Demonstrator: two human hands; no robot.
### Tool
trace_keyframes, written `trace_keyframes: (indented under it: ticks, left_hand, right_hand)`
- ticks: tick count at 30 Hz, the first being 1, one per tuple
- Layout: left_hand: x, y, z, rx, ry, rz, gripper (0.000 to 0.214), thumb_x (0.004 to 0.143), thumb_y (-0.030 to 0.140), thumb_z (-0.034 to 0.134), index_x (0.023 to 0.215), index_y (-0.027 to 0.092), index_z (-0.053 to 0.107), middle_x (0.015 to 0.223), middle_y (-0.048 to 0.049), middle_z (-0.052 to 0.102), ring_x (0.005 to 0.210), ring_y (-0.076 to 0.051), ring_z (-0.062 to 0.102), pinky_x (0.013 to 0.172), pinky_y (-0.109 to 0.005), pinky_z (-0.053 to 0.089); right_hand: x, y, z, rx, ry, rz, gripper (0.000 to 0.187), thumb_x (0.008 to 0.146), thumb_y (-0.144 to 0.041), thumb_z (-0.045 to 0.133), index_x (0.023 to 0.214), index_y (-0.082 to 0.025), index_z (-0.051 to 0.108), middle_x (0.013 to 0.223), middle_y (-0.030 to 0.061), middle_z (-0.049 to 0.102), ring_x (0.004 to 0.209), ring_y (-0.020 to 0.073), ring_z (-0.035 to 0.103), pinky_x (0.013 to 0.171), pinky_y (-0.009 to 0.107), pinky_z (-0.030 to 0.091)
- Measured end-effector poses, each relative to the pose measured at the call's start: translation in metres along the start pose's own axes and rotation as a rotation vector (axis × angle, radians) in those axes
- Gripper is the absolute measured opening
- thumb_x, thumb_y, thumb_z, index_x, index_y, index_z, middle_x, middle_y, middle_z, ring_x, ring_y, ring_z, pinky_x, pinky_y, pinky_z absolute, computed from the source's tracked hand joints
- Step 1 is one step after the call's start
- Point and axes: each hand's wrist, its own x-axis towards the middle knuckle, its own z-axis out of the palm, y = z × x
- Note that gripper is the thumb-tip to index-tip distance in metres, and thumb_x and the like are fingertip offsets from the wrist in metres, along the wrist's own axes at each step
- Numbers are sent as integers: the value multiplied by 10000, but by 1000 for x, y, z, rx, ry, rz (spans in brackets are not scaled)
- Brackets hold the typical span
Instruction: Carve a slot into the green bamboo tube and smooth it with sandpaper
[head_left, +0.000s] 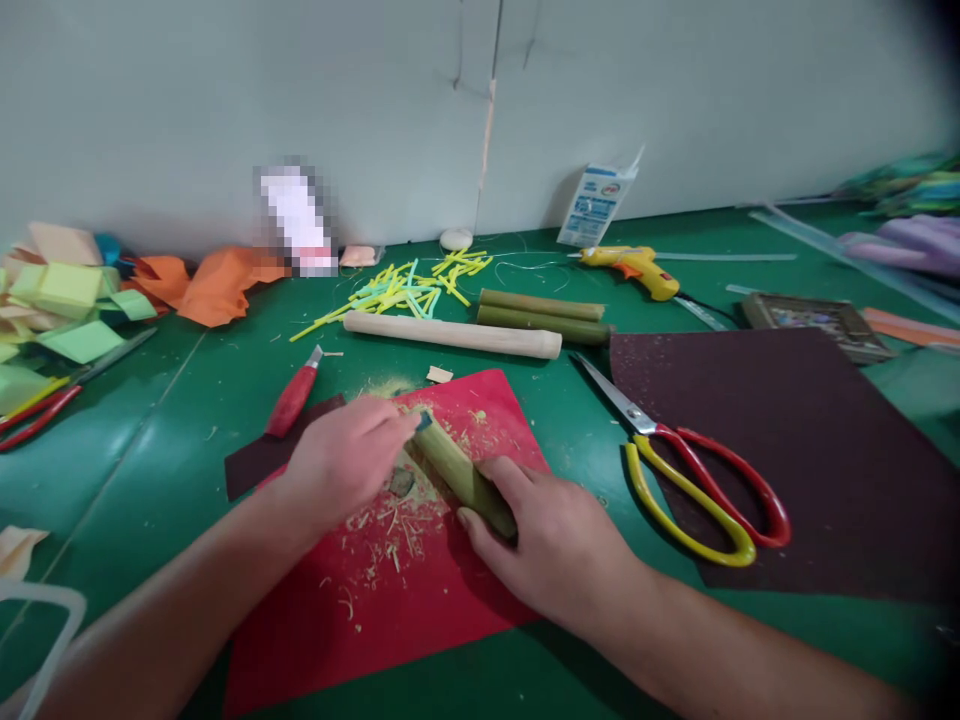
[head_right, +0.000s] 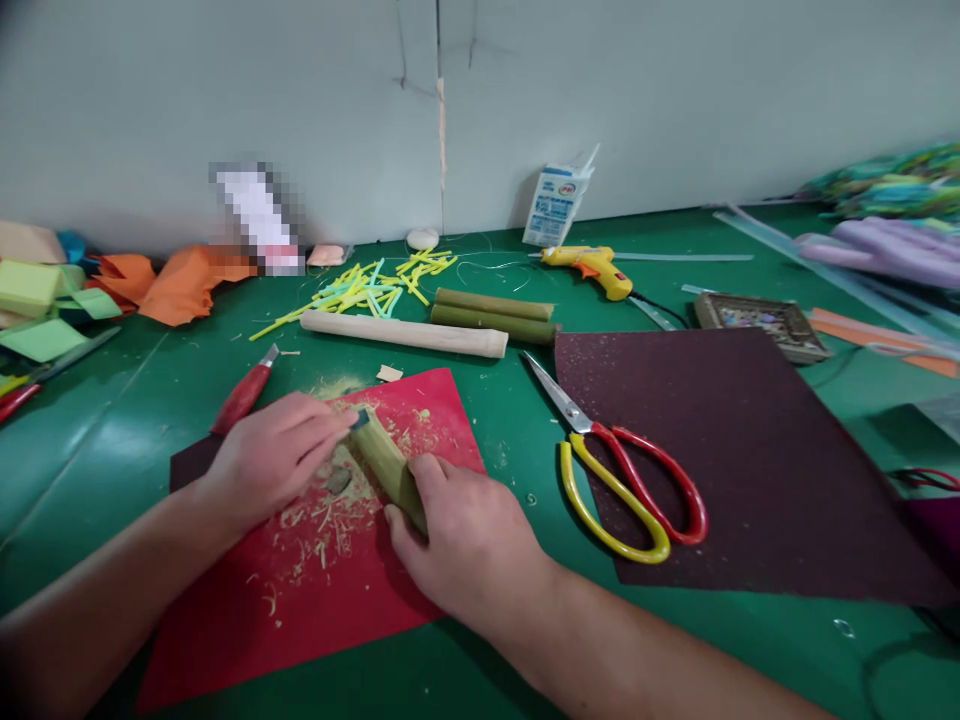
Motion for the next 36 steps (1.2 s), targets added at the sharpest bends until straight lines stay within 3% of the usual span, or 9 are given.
trace_keyframes:
  ticks: [5,11,17,21,27,31,35,36]
  left_hand:
    - [-4,9,2,35,-88,104,301,956,170,320,1048,122,603,720,-35,581,660,-153,527,571,-276,437]
    - [-2,1,-1,-35,-1,96,241,916,141,411,1022,69,615,722,-58,588,685,-161,546,607,-291,479]
    - [-2,7,-3,-160,-86,-31,313,934,156,365,1147,91,585,743,-58,580,712,-161,564,647,-302,508]
    - [-1,17,0,-204,-109,-29,355,950,189,299,1125,100,594,701,-52,555,654,-158,544,555,-270,473]
    - [-2,10,4,-134,-47,-22,362,951,188,283,1129,108,588,714,-54,568,694,-164,541,609,-284,469]
    - [-6,10,6,-124,-115,76,361,946,197,300,1192,110,548,710,-50,560,658,-173,519,557,-288,436]
    - [-5,10,5,-69,-34,-5,330,937,178,331,1145,108,578,735,-57,576,715,-180,542,633,-305,454]
    - [-4,10,5,-62,-44,30,333,934,173,326,1140,106,579,722,-52,572,691,-179,531,611,-305,447]
  right_hand:
    - [-2,1,0,-5,9,-23,184,807,-367,499,885,-203,529,714,23,639,588,174,574,500,264,265]
    - [0,1,-1,-13,27,-21,200,801,-369,504,904,-201,539,705,21,648,573,178,574,488,266,249]
    - [1,2,1,-11,38,-30,195,809,-366,501,916,-207,535,702,12,644,577,173,578,493,267,252]
    - [1,1,0,-8,22,-36,176,807,-353,503,895,-204,532,725,16,649,594,172,586,500,267,265]
    - [0,-1,-1,-7,19,-11,209,804,-352,508,940,-198,549,747,23,660,600,168,590,505,262,287]
    - [0,0,0,10,11,-18,213,806,-358,512,942,-200,558,752,24,662,615,176,597,510,265,300]
    - [0,0,-1,28,4,-10,229,812,-361,517,969,-200,556,798,30,671,645,188,609,526,271,325]
    - [0,0,-1,34,-1,-18,223,818,-363,511,964,-200,556,800,31,669,651,190,611,530,272,330]
